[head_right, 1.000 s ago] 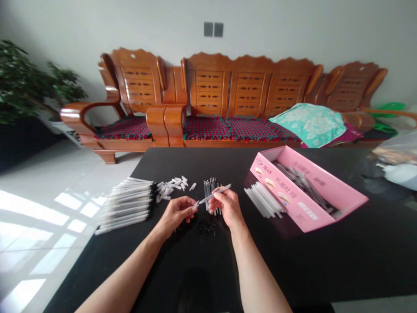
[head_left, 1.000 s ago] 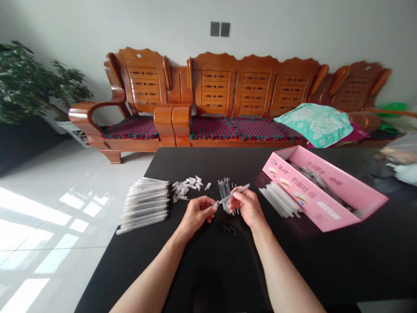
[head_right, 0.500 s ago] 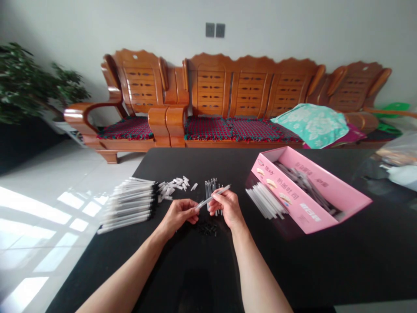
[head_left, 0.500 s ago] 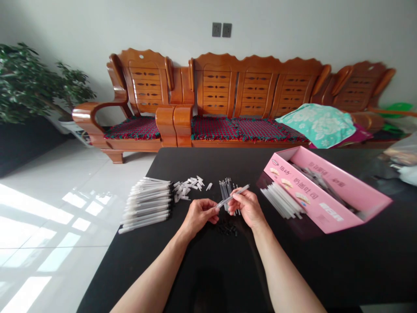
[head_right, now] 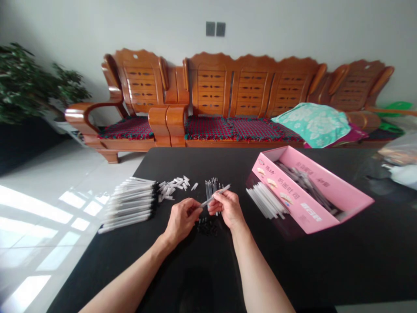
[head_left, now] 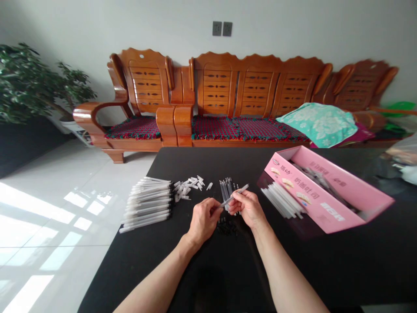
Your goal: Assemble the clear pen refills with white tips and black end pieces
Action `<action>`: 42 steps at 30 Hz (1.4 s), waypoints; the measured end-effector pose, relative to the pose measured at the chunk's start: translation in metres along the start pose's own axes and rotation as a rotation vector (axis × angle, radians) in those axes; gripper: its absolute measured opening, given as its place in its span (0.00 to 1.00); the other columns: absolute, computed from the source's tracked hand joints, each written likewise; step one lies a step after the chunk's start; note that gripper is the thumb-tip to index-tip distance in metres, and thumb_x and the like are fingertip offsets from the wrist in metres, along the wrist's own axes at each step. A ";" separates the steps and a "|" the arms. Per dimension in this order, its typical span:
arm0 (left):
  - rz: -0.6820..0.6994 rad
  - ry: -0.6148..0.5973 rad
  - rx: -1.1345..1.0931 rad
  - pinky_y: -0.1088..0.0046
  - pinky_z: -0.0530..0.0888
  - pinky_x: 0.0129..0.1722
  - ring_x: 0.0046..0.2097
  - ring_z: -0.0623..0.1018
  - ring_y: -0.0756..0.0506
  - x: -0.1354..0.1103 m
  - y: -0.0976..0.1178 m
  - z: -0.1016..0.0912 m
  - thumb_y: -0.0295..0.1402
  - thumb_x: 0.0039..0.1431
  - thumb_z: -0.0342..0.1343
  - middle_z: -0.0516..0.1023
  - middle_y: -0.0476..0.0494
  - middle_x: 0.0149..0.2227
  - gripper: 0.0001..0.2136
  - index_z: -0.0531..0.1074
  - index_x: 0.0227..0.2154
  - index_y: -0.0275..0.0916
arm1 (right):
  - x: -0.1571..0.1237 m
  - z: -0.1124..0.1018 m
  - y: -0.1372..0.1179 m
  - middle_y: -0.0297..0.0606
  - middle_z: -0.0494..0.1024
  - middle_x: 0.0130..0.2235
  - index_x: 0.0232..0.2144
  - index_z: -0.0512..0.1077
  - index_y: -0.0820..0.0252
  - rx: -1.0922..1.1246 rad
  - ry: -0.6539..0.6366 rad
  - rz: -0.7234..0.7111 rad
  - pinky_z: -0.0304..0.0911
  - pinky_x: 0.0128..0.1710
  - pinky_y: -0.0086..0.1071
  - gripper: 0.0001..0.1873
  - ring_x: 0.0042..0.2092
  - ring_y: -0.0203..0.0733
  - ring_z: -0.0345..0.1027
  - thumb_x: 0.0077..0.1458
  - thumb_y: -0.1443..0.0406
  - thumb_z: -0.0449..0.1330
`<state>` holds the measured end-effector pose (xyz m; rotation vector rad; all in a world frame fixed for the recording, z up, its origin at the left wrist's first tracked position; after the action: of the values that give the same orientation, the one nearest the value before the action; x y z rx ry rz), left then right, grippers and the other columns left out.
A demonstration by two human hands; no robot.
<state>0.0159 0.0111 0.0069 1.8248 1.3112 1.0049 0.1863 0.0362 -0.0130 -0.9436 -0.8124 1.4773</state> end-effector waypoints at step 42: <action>0.117 0.190 0.774 0.55 0.74 0.50 0.52 0.74 0.35 -0.091 -0.089 -0.177 0.46 0.62 0.51 0.75 0.42 0.51 0.16 0.74 0.47 0.46 | -0.013 -0.091 -0.062 0.53 0.81 0.34 0.37 0.78 0.64 -1.524 0.928 -0.013 0.68 0.34 0.43 0.11 0.38 0.58 0.77 0.52 0.65 0.61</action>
<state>-0.1969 -0.0378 -0.0023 2.4315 1.9090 0.7934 0.2958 0.0288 0.0041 -2.4246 -1.1183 -0.0026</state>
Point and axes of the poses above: each hand's wrist, its own x-axis towards the middle knuckle, its own z-axis out of the palm, y = z × x, the point moved 4 cm from there along x, towards the middle knuckle
